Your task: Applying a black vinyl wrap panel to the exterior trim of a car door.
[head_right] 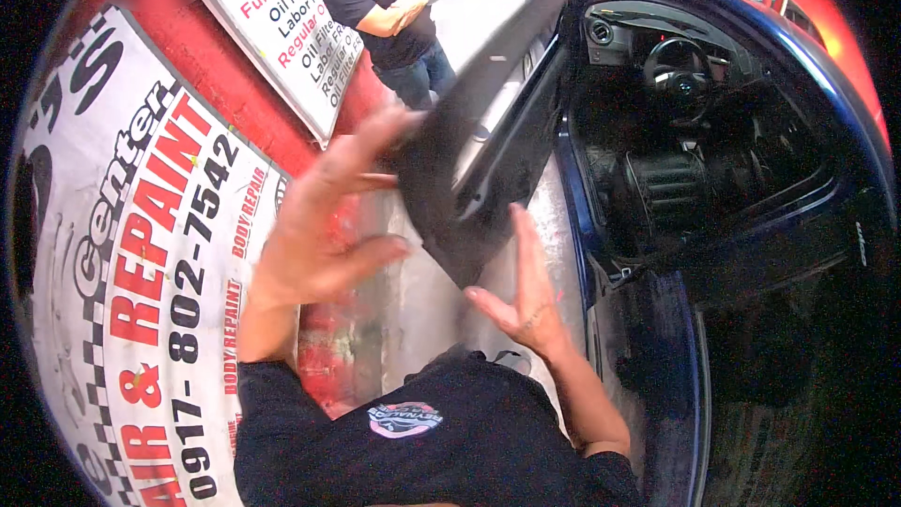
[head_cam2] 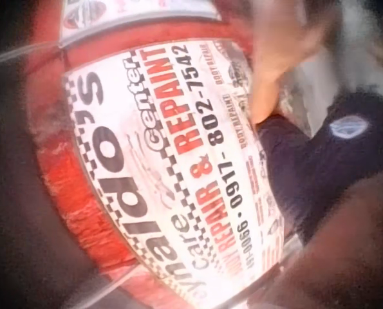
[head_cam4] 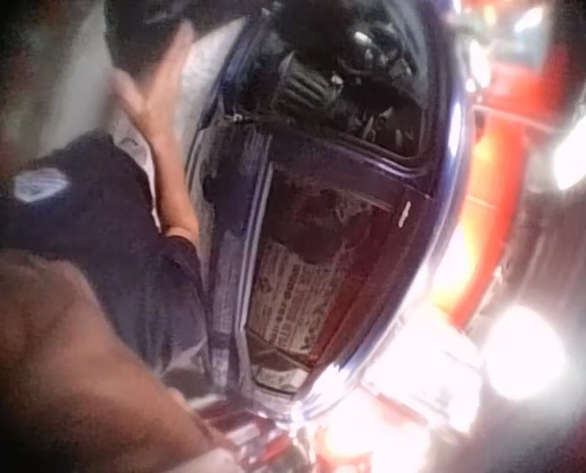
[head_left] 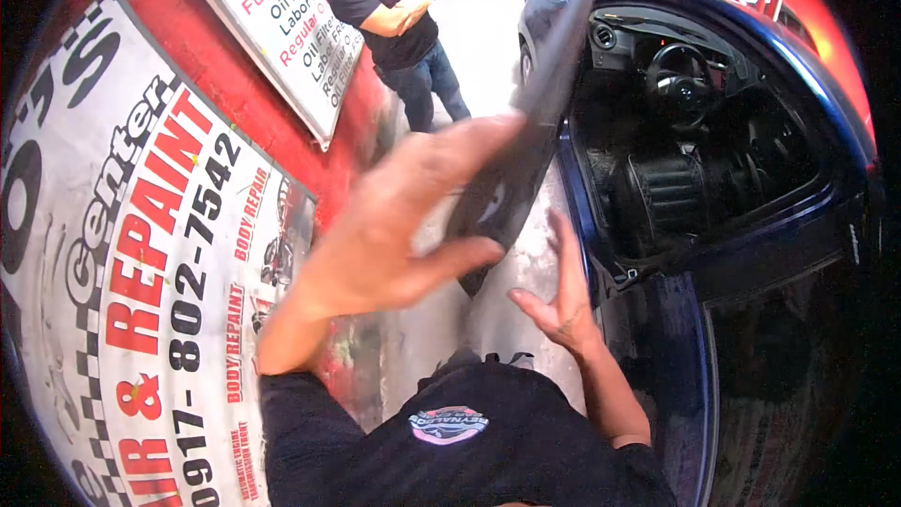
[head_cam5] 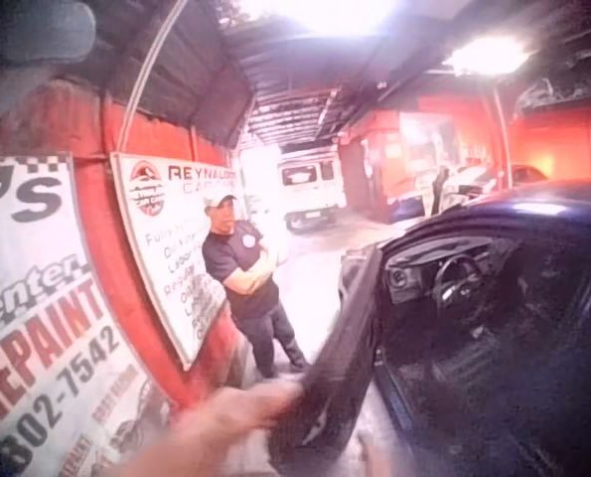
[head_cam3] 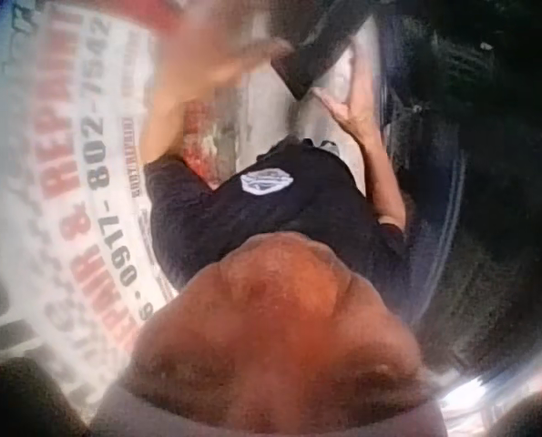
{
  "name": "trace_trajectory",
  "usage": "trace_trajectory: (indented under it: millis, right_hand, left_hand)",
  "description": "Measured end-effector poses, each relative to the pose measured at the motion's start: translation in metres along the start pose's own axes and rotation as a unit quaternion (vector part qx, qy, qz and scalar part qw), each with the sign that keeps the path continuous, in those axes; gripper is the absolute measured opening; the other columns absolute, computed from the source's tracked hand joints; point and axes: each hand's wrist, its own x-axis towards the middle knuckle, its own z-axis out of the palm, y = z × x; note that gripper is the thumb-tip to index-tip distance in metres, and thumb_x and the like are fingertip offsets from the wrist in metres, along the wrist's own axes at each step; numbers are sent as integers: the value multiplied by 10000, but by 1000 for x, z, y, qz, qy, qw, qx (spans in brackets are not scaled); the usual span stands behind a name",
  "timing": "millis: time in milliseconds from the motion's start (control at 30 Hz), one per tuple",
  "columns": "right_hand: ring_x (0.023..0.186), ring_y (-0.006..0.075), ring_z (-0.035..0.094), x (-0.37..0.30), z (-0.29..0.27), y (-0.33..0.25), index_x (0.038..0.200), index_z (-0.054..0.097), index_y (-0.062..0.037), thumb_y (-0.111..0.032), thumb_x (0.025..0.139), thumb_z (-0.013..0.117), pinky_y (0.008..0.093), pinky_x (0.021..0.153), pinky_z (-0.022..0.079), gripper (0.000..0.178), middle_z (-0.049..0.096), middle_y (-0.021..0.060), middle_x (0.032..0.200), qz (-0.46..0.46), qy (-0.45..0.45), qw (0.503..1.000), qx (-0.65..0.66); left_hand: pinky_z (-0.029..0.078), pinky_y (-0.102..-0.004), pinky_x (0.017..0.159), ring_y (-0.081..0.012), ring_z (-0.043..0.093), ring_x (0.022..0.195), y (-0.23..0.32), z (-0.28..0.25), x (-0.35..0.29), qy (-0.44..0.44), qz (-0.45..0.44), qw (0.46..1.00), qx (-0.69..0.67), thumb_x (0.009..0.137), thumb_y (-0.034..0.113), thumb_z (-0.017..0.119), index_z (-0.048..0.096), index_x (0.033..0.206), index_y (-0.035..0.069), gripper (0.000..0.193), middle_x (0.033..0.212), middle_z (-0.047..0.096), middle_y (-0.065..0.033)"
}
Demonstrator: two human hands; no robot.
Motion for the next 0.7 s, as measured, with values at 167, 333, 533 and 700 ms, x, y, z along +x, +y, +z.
trace_trajectory:
  millis: [167,333,533,700]
  right_hand:
    - [1491,403,288,-10,-4,-22,1571,90,91,-377,790,831,481,1197,282,1174,210,313,1612,21,144,989,16]
    - [1266,332,504,-11,-13,-3,1515,209,109,-193,922,708,411,1113,363,831,484,254,1400,113,313,942,-44]
    - [1292,289,477,-18,-85,36,1496,284,131,-131,1004,605,351,1134,321,643,468,235,1447,112,437,869,-202]
    - [1291,309,510,-33,-160,65,1468,366,120,-126,996,609,363,1127,348,585,515,227,1425,102,449,843,-279]
  left_hand:
    - [465,-431,1082,-291,513,1360,-50,78,-24,-15,-57,927,-369,840,21,744,356,1561,43,819,1513,491,-180]
    - [444,-457,1083,-402,524,1307,-158,180,-109,-129,-101,985,-55,951,199,654,521,1438,63,523,1446,525,-238]
    - [511,-470,970,-406,642,1138,-269,254,-321,-338,-309,888,-35,930,290,666,630,1313,49,454,1211,684,-231]
    - [554,-457,853,-355,712,962,-322,281,-489,-329,-447,824,-111,913,271,670,669,1252,34,414,1077,732,-214]
